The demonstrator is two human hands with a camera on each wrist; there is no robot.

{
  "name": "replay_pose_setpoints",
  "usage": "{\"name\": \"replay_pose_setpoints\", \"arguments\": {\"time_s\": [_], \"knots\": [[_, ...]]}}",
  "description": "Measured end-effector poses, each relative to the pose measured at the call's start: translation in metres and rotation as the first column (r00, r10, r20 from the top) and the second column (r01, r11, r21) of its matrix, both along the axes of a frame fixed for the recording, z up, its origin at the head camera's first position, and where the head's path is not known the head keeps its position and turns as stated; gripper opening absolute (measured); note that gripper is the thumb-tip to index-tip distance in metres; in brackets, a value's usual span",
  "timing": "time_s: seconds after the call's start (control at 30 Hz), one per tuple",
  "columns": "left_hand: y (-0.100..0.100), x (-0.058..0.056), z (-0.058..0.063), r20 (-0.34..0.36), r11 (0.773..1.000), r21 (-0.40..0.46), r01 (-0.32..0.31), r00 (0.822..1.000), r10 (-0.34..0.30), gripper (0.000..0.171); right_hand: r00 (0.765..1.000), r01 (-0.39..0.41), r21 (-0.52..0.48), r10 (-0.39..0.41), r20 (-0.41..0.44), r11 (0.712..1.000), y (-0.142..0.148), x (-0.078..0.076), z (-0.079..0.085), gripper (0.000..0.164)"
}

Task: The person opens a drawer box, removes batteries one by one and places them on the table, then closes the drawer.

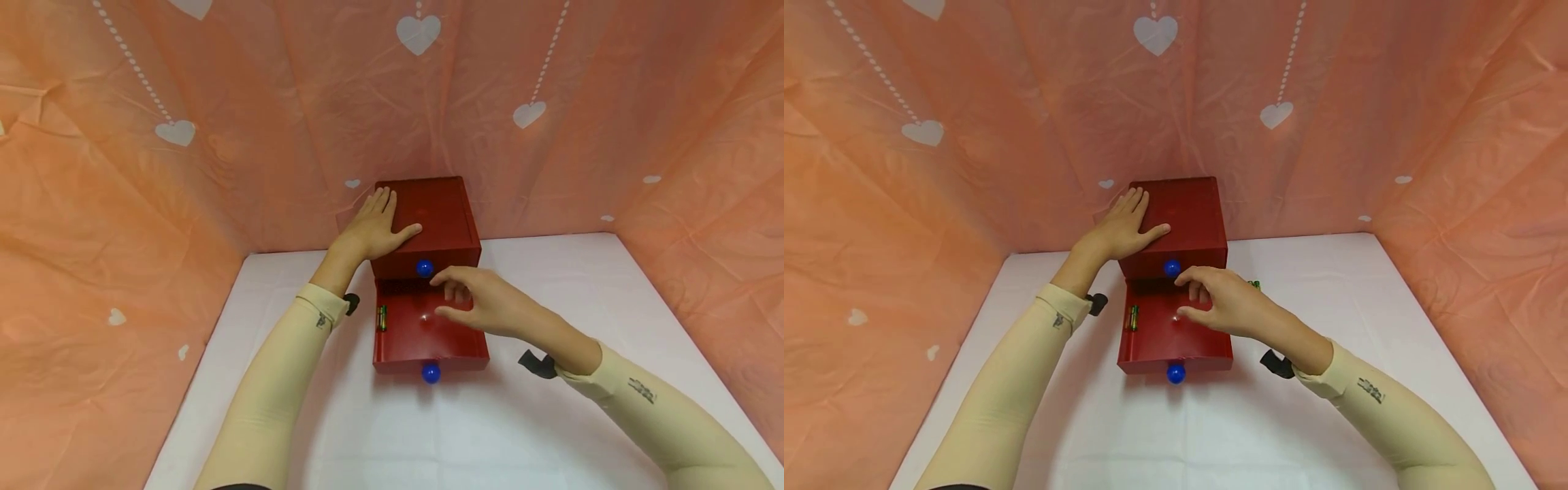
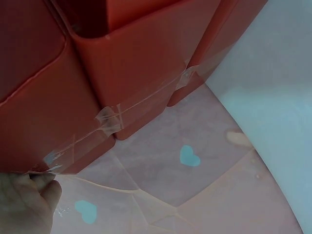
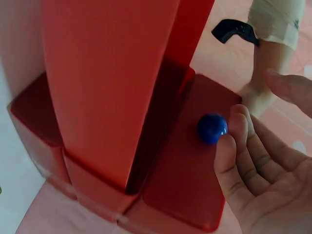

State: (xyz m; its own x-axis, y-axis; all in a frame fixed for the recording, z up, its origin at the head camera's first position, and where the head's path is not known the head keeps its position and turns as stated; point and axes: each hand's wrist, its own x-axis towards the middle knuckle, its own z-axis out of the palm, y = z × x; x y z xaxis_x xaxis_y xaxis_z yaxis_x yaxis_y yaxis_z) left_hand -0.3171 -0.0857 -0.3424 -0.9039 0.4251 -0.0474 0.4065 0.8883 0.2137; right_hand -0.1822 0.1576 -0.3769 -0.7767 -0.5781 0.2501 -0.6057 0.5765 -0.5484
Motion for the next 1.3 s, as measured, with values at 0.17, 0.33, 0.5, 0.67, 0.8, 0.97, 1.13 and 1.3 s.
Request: {"name": "replay_pose_setpoints", "arguments": {"time_s": [0.17, 0.33, 0.5, 0.67, 0.8, 0.97, 1.13, 1.3], "knots": [[0.0, 0.001, -0.001, 0.0, 1.0, 0.01, -0.003, 1.0, 0.003, 0.102, 1.0, -0.02, 0.002, 0.02, 0.008, 1.0, -0.014, -0.004, -0.005, 0.043], [0.0, 0.002, -0.001, 0.004, 1.0, 0.019, -0.006, 1.0, 0.006, 0.102, 0.999, -0.035, 0.024, 0.034, 0.033, 0.999, -0.027, -0.007, -0.008, 0.045], [0.0, 0.002, 0.0, 0.002, 1.0, 0.027, -0.002, 1.0, 0.002, 0.101, 0.998, -0.042, 0.047, 0.039, 0.055, 0.998, -0.038, -0.01, -0.012, 0.046], [0.0, 0.002, -0.001, -0.001, 1.0, 0.03, 0.001, 1.0, -0.001, 0.101, 0.995, -0.045, 0.056, 0.04, 0.09, 0.997, -0.048, -0.015, -0.019, 0.049], [0.0, 0.001, -0.001, -0.006, 1.0, 0.022, 0.006, 1.0, -0.006, 0.101, 0.992, -0.036, 0.081, 0.026, 0.121, 0.996, -0.053, -0.017, -0.024, 0.051], [0.0, 0.0, -0.002, -0.012, 1.0, 0.019, 0.01, 1.0, -0.01, 0.101, 0.991, -0.034, 0.136, 0.015, 0.134, 0.99, -0.059, -0.021, -0.031, 0.054], [0.0, 0.001, -0.002, -0.016, 1.0, 0.02, 0.008, 1.0, -0.008, 0.101, 0.987, -0.037, 0.164, 0.011, 0.161, 0.986, -0.064, -0.022, -0.036, 0.058], [0.0, 0.001, -0.001, -0.01, 1.0, 0.02, 0.009, 1.0, -0.009, 0.101, 0.986, -0.034, 0.177, 0.004, 0.168, 0.984, -0.065, -0.021, -0.038, 0.06]]}}
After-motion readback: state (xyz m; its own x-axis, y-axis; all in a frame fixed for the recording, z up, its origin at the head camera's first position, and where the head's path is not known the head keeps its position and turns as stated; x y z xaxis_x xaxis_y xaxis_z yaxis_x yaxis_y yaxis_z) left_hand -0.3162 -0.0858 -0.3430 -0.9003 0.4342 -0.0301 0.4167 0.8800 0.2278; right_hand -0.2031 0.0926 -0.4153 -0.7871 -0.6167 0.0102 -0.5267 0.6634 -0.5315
